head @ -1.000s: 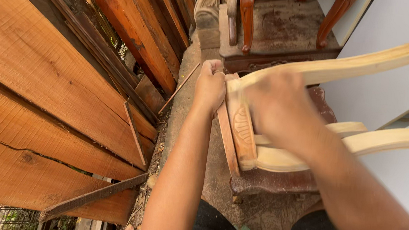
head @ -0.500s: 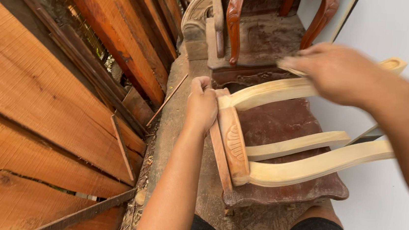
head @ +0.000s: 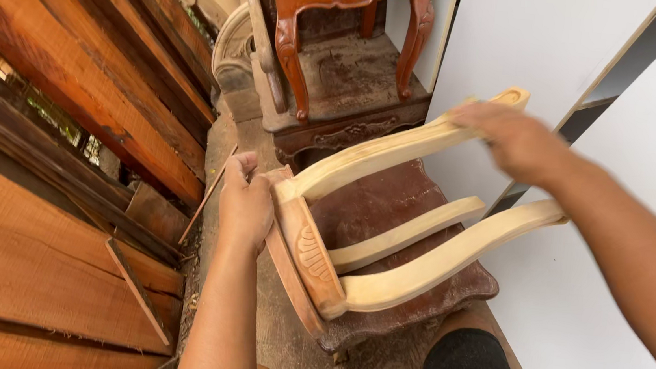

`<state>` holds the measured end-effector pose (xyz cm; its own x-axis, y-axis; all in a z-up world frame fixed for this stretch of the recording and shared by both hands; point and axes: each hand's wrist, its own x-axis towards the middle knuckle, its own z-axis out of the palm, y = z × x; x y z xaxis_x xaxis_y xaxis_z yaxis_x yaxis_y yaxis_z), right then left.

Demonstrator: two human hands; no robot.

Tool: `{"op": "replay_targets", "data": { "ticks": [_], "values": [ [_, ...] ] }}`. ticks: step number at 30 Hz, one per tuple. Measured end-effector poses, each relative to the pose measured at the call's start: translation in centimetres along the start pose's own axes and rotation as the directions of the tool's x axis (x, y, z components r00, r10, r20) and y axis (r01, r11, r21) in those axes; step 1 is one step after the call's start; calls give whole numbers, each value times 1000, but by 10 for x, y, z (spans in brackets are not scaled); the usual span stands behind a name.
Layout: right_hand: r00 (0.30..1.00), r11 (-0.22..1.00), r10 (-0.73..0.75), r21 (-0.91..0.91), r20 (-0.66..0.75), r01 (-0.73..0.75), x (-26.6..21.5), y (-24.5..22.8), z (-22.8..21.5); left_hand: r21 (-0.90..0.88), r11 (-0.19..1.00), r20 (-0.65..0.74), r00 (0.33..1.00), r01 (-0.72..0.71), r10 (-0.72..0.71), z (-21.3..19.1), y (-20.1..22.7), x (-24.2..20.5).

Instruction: The person sands a wooden stool using sandpaper by hand.

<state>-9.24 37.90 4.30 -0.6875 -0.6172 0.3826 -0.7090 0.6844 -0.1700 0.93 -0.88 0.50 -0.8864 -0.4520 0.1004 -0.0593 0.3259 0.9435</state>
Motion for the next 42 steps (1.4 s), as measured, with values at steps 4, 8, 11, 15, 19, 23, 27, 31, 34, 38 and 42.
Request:
{"op": "replay_targets", "data": {
  "ticks": [4, 8, 11, 15, 19, 23, 27, 31, 34, 38, 42],
  "values": [
    [988, 908, 136, 389, 79, -156, 16, -57, 3, 56, 998, 20, 999, -34, 33, -1, 11, -8],
    [938, 869, -341, 357, -69, 342, 55, -172, 77, 30, 997, 23, 997, -69, 68, -7, 19, -25],
    [831, 814, -530, 175, -168, 554, 54, -166, 95, -15, 1000, 56, 998, -4, 5, -9, 29, -23],
    [1000, 784, -3, 621, -13, 10, -11, -33, 33, -180, 980, 185, 981, 86, -52, -7, 24, -24],
    [984, 976, 58, -199, -171, -92, -36, 33, -19, 81, 991, 189, 974, 108, -121, -9, 28, -21],
    [922, 982, -179, 2, -342, 191, -8, -82, 48, 60, 995, 156, 985, -79, 69, -9, 27, -31],
    [874, 884, -418, 112, -247, 454, 27, -159, 103, 57, 992, 127, 986, -112, 104, -11, 33, -41],
    [912, 838, -359, 362, -197, 408, -8, -77, 57, 88, 996, 80, 997, 12, -19, -13, 37, -43],
    [951, 983, -164, -124, -261, 135, -39, -3, -7, 59, 998, 102, 994, -36, 30, -10, 42, -36],
    [975, 997, -78, -31, -210, 73, -45, -46, 7, 129, 991, 132, 991, -40, 23, -16, 38, -51],
    [885, 932, -314, 69, -343, 357, 25, -134, 69, 33, 996, 96, 992, -84, 80, -6, 55, -40]
  ]
}}
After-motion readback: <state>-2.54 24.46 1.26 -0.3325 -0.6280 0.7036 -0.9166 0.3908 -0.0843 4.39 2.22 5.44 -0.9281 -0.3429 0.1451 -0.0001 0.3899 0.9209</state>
